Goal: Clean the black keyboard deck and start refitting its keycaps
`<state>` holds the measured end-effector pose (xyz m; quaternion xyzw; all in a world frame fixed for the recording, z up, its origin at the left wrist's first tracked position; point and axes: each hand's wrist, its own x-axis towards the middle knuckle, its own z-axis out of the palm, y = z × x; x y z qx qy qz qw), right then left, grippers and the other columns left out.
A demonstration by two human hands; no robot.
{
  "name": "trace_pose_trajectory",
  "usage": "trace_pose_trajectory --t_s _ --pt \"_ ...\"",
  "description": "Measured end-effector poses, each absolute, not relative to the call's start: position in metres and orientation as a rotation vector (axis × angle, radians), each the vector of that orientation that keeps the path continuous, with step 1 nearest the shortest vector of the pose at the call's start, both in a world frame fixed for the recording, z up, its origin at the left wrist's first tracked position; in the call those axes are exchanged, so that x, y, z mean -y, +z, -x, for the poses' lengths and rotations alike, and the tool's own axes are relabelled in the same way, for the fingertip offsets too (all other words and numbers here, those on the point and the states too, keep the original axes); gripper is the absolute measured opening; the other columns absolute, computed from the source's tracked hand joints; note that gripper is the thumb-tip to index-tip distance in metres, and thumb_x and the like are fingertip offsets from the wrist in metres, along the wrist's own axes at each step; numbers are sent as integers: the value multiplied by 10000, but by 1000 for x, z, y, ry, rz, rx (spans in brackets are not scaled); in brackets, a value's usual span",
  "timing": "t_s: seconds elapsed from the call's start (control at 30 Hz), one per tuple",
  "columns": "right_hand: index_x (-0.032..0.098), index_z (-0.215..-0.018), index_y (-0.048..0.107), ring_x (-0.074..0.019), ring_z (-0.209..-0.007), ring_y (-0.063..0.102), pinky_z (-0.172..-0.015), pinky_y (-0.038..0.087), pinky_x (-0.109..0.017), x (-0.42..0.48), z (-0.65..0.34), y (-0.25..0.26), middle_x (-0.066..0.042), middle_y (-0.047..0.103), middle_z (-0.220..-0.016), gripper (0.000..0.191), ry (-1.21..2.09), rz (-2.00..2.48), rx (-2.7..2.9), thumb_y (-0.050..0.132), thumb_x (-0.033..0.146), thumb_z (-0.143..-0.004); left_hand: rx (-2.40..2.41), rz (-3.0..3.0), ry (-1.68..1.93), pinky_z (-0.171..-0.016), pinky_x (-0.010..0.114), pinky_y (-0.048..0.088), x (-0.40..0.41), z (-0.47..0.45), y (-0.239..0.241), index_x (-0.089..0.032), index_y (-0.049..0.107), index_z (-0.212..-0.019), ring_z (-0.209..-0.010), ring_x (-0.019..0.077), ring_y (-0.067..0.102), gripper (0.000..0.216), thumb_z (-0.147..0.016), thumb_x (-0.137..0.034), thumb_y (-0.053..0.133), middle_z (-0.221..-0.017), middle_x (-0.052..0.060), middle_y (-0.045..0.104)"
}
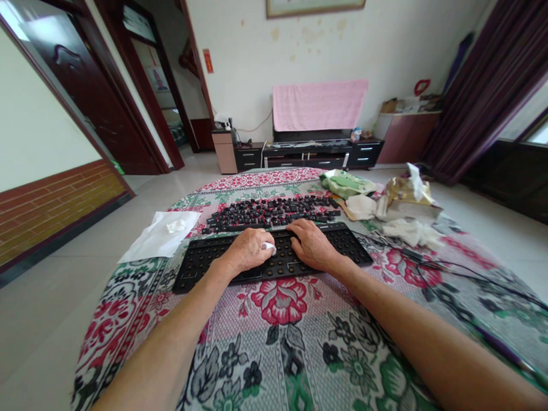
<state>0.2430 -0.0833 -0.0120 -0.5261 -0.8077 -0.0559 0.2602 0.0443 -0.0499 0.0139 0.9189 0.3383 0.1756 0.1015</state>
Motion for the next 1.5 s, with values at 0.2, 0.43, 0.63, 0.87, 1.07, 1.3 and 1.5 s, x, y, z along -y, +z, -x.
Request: trace_pose_trajectory --t_s 0.2,0.43,0.63,0.87,1.07,1.3,1.5 --pt "124 -1058 582 -215 -988 487 -908 370 -370 83 -243 -14 -117 570 -1046 296 -157 1415 2184 424 138 -808 -948 -2648 560 -640 225 406 53 -48 13 -183 666 -757 -655 115 562 116 -732 -219 558 -738 -1 640" --pt "112 -1049 591 -215 -987 505 -913 380 -378 78 -249 -15 -125 579 -1050 302 -110 1361 2199 430 118 -794 -918 -2773 597 -664 241 404 59 -58 6 -160 655 -751 -676 132 542 127 -765 -188 531 -713 20 595" --pt "137 -1059 597 -202 -1008 520 -905 392 -382 73 -260 -10 -107 595 -1062 357 15 1280 2281 411 58 -765 -901 -2674 663 -697 244 416 63 -62 6 -172 644 -803 -714 131 549 145 -799 -249 521 -758 18 598" --pt "123 -1066 590 -200 -1032 502 -922 382 -383 73 -259 -15 -117 583 -1071 356 -7 1268 2241 405 62 -768 -822 -2859 481 -680 252 404 71 -72 7 -175 644 -850 -741 147 541 198 -824 -226 454 -796 41 574" --pt "124 -1075 587 -209 -1025 499 -911 385 -405 73 -259 -16 -120 579 -1084 358 -16 1270 2245 407 68 -771 -721 -2914 254 -637 244 370 70 -63 22 -173 647 -757 -651 123 506 240 -827 -196 419 -721 39 578" --pt "118 -1081 589 -205 -1009 500 -908 381 -399 73 -259 -17 -126 579 -1079 360 -26 1285 2252 404 70 -775 -765 -2826 221 -663 259 368 67 -60 29 -177 647 -726 -685 136 532 230 -802 -201 432 -719 43 620" --pt "139 -1073 591 -197 -1005 503 -913 378 -384 73 -259 -16 -112 581 -1076 353 -40 1292 2254 400 75 -783 -878 -2788 278 -670 264 383 67 -60 30 -168 646 -776 -690 143 544 195 -801 -217 458 -765 46 622"
